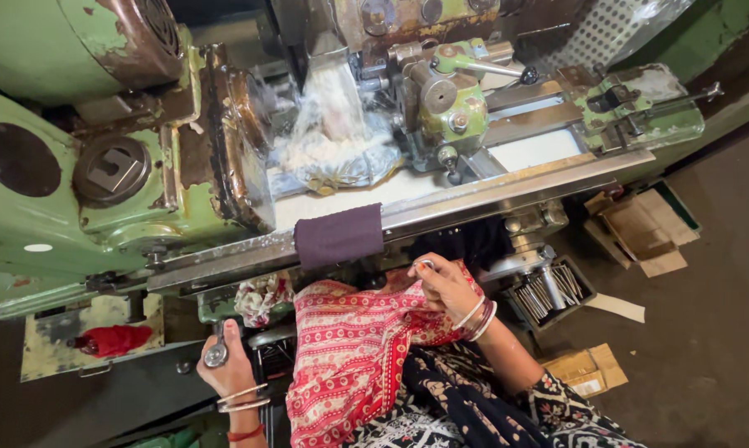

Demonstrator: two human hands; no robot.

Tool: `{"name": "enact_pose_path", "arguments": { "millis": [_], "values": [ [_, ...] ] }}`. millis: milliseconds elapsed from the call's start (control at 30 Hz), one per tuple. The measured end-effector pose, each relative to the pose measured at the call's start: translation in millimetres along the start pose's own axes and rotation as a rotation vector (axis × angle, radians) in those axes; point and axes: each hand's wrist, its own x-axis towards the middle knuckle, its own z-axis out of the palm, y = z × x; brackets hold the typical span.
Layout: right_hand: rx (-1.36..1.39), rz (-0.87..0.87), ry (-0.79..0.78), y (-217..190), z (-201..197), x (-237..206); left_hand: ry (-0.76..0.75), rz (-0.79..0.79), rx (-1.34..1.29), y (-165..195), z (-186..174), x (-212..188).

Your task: The person operates a green industrial machine by repeatedly inserting thin metal rods from a green tray into a slot and pulling two levers to process them. The person handles the rods one at a time and returns them to the tray after processing.

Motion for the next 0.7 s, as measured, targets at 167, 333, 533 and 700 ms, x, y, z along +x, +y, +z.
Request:
{"name": "enact_pose_path", "arguments": {
  "millis": [167,333,533,700],
  "values": [
    [-0.022,-0.029,-0.023,10.5,6.7,2.2,-0.024,-0.033,-0.109,2.6,6.0,1.2],
    [-0.042,-0.027,-0.041,6.9,5.2,-2.3,-0.023,0.019,-0.116,26.5,8.8,-4.3],
    [-0.467,-0.341,0.065,-48.7,-2.5,-5.6,-0.166,0.265,-0.184,130.4,29.5,5.1],
    [-1.050,-0.955,0.325,-182.1,-56.8,36.6,-0.359,0.708,-0.384,223.9,98.5,84.4]
  ]
}}
